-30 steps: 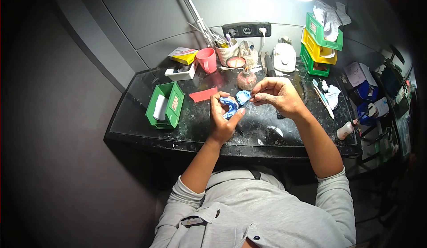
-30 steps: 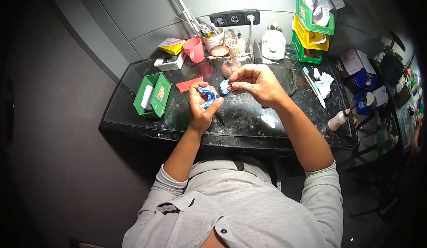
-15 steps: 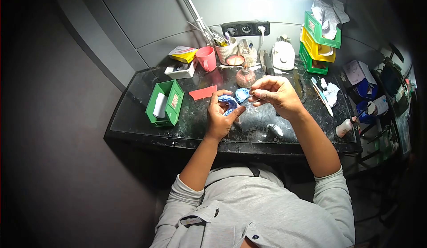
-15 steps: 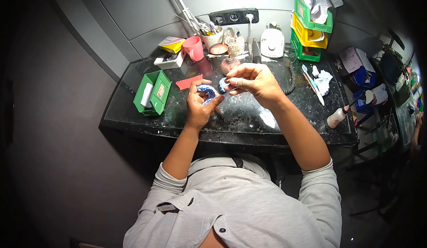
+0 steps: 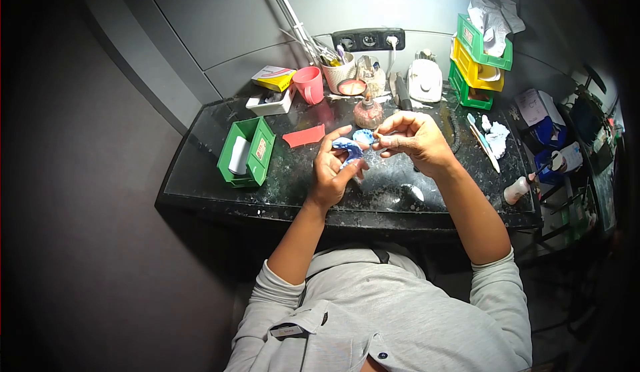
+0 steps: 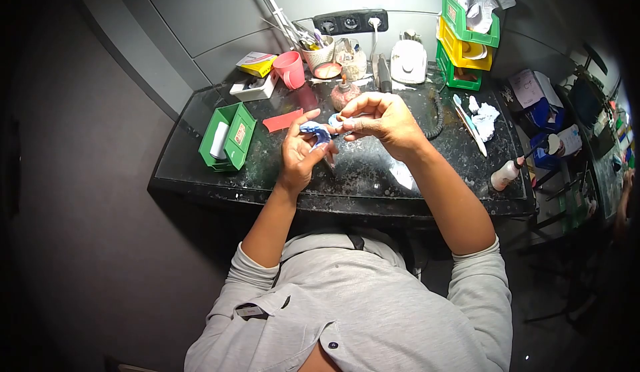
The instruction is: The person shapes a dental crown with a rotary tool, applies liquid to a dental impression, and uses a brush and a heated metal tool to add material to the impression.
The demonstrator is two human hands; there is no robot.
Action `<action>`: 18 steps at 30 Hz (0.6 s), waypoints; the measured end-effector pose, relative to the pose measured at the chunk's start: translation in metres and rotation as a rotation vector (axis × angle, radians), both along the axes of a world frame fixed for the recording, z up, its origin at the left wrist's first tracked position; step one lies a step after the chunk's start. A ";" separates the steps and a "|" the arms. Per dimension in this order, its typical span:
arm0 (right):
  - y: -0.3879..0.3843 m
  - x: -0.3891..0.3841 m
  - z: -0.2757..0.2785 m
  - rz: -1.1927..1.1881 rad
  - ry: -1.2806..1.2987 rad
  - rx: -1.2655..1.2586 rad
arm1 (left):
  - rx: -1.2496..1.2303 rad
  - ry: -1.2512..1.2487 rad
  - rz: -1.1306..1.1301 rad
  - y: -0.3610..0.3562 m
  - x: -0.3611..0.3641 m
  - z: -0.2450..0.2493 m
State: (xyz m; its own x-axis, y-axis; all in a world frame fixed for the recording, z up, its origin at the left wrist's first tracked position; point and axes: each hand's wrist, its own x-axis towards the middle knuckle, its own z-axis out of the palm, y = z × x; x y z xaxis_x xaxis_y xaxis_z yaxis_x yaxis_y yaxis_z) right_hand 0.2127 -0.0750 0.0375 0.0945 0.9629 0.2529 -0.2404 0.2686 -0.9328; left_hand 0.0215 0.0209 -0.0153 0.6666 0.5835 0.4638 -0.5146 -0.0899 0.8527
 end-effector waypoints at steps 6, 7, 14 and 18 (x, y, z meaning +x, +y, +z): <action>0.000 0.000 0.000 -0.012 0.019 -0.026 | 0.077 0.071 -0.014 -0.006 0.005 -0.005; 0.001 0.000 -0.001 -0.013 0.021 -0.030 | 0.073 0.072 -0.015 -0.006 0.006 -0.006; 0.004 -0.010 -0.005 -0.058 -0.030 0.014 | 0.037 0.023 0.009 -0.009 0.007 -0.007; 0.005 -0.022 -0.009 -0.167 -0.099 0.092 | 0.068 0.003 0.069 -0.013 0.011 -0.013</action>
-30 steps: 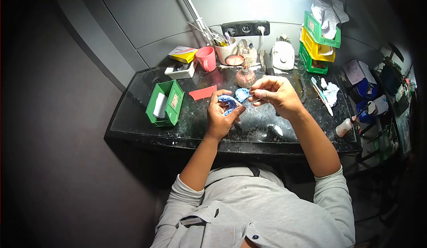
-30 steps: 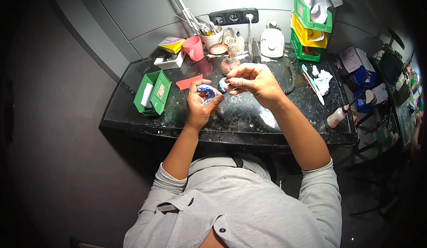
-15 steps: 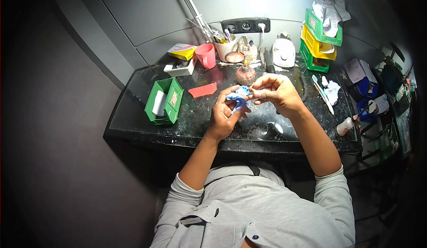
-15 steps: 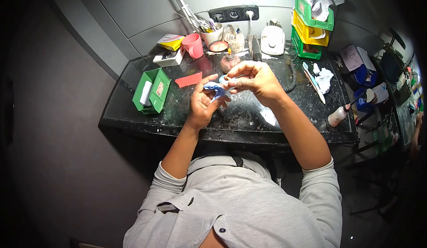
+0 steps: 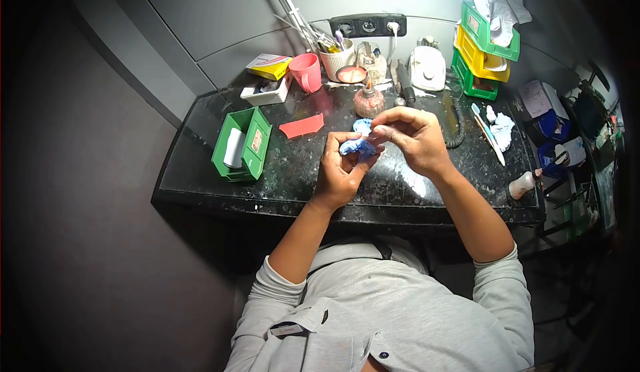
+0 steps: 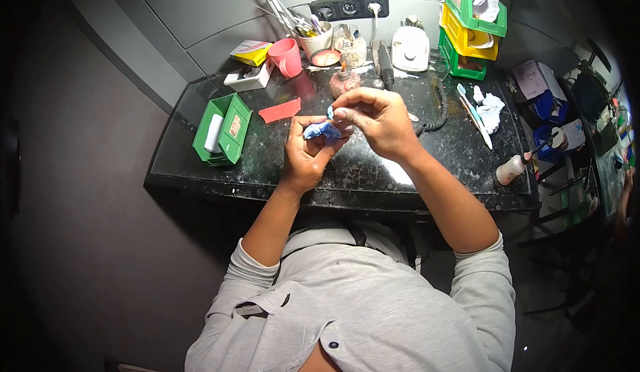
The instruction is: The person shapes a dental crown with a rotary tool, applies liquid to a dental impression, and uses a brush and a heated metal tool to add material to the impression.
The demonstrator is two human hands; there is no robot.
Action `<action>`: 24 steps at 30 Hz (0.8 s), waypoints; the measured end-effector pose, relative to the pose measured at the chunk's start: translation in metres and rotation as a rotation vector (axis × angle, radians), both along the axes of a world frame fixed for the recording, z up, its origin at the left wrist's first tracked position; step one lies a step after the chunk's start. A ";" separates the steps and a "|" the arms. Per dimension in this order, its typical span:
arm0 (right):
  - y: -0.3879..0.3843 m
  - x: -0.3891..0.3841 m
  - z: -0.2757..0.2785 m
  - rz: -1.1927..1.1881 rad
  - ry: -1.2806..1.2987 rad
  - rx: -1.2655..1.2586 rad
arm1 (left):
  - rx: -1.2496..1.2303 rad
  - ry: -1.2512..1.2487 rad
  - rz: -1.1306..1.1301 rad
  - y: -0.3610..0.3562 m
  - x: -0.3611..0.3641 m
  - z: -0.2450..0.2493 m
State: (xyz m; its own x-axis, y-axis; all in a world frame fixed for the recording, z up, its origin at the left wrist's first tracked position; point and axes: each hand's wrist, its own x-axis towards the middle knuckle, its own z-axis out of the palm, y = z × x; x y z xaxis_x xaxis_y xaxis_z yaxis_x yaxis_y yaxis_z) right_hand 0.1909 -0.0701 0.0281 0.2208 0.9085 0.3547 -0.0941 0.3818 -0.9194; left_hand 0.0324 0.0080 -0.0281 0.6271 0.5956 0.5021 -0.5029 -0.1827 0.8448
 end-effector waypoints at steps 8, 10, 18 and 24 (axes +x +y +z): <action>-0.005 -0.015 0.003 -0.311 -0.721 0.354 | 0.113 0.043 0.111 0.001 -0.002 -0.006; -0.003 -0.013 -0.001 -0.306 -0.747 0.380 | 0.110 0.062 0.113 0.001 -0.003 -0.005; -0.006 -0.015 -0.002 -0.348 -0.835 0.390 | 0.084 0.086 0.081 0.001 -0.004 -0.007; -0.008 -0.017 -0.003 -0.356 -0.894 0.368 | 0.102 0.083 0.078 0.003 -0.006 -0.007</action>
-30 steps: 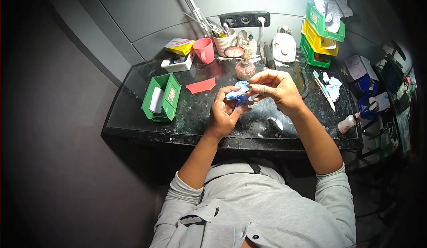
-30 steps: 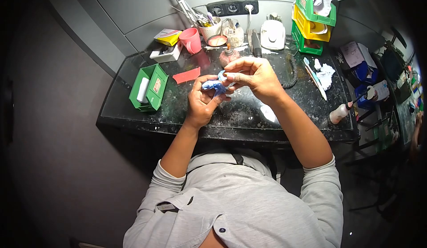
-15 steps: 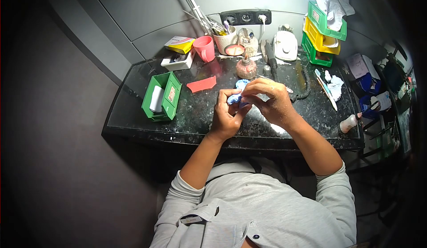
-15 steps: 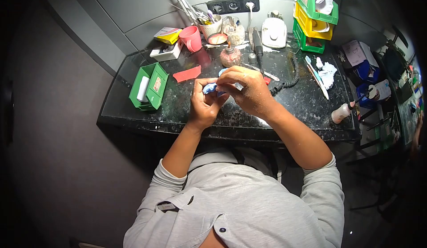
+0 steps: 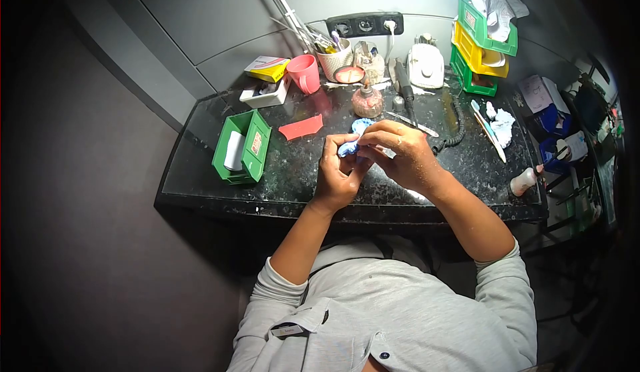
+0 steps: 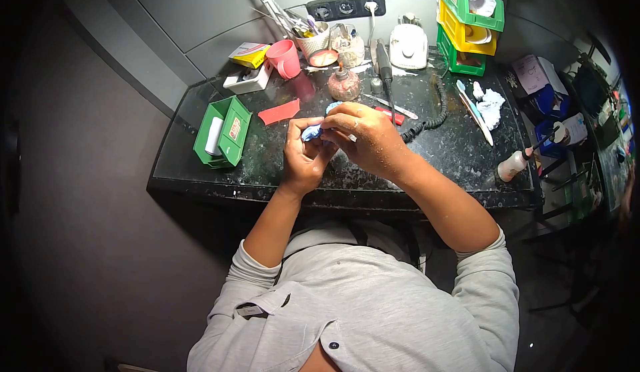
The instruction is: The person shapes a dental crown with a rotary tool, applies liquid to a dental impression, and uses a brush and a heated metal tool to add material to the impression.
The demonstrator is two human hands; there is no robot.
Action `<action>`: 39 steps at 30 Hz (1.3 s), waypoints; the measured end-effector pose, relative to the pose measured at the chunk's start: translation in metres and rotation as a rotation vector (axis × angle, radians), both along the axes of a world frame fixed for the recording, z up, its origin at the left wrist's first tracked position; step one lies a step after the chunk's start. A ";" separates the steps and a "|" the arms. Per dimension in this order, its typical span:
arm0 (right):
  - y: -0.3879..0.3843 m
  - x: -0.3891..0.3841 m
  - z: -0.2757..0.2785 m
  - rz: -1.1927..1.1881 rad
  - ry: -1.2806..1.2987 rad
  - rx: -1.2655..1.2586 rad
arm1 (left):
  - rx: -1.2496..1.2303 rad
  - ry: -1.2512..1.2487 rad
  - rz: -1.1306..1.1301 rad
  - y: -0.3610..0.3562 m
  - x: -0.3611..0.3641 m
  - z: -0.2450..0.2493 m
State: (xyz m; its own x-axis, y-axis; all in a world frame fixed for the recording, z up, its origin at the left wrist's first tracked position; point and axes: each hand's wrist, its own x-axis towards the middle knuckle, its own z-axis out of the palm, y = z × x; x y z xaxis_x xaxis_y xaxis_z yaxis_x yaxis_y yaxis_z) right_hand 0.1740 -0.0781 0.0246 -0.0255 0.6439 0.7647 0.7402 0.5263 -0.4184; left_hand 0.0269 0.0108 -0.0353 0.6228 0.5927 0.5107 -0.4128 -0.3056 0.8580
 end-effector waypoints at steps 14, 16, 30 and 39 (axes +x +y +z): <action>-0.001 0.003 0.001 0.026 -0.111 0.012 | -0.001 0.024 -0.038 0.001 0.000 0.001; -0.001 0.003 0.000 0.036 -0.113 0.007 | -0.047 -0.006 -0.076 -0.001 0.001 0.005; -0.003 -0.001 0.002 -0.004 -0.072 -0.021 | -0.010 0.045 -0.079 -0.002 0.001 0.004; -0.004 0.000 0.000 -0.049 -0.107 -0.079 | -0.082 0.041 -0.119 0.000 0.001 0.003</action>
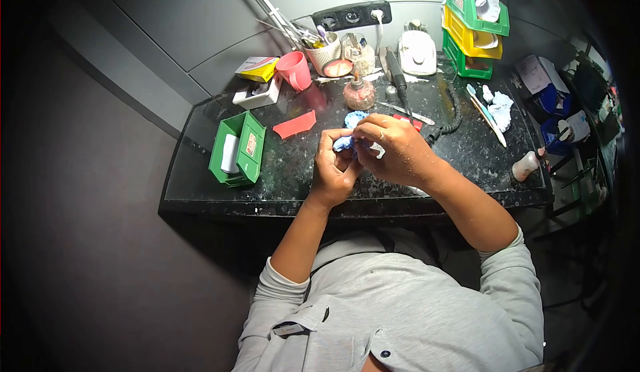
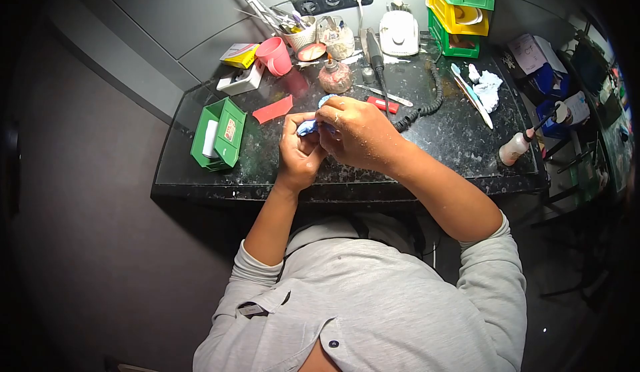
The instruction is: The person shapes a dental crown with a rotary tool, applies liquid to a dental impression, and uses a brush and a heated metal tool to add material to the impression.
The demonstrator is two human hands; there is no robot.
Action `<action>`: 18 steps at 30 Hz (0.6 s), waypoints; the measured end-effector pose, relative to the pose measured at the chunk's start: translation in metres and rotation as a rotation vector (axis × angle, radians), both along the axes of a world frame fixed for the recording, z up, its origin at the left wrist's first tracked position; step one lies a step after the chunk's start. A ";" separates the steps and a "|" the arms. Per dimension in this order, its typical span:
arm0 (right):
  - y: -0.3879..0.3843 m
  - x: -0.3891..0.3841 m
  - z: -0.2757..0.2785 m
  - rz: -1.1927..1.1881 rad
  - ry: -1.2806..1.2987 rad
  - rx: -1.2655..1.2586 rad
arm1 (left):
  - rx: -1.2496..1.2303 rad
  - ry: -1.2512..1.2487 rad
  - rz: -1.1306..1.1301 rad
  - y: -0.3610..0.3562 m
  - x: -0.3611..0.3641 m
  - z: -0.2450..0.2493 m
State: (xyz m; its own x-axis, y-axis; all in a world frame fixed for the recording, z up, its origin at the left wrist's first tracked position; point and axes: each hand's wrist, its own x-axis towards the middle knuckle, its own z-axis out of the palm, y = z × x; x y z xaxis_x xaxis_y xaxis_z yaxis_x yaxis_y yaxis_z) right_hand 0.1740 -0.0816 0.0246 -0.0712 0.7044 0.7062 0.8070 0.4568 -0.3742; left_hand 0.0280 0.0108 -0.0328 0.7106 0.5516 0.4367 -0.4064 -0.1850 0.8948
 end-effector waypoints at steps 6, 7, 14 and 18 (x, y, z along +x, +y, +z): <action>0.001 0.000 -0.003 0.015 0.044 0.048 | -0.023 -0.008 -0.014 -0.001 0.000 0.001; 0.001 0.000 -0.003 0.014 0.044 0.033 | -0.031 0.002 -0.019 -0.001 -0.001 0.002; 0.000 0.001 -0.002 0.000 0.012 0.001 | -0.026 0.023 -0.020 -0.002 -0.001 0.003; 0.000 0.001 -0.002 -0.004 0.013 -0.015 | -0.015 0.025 -0.031 -0.001 -0.001 0.002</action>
State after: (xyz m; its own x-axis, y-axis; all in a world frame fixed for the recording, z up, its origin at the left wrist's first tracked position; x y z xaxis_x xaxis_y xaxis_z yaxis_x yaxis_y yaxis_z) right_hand 0.1755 -0.0816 0.0224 -0.0594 0.7153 0.6962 0.8042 0.4475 -0.3912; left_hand 0.0269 0.0098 -0.0306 0.7380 0.5355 0.4105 -0.3890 -0.1595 0.9073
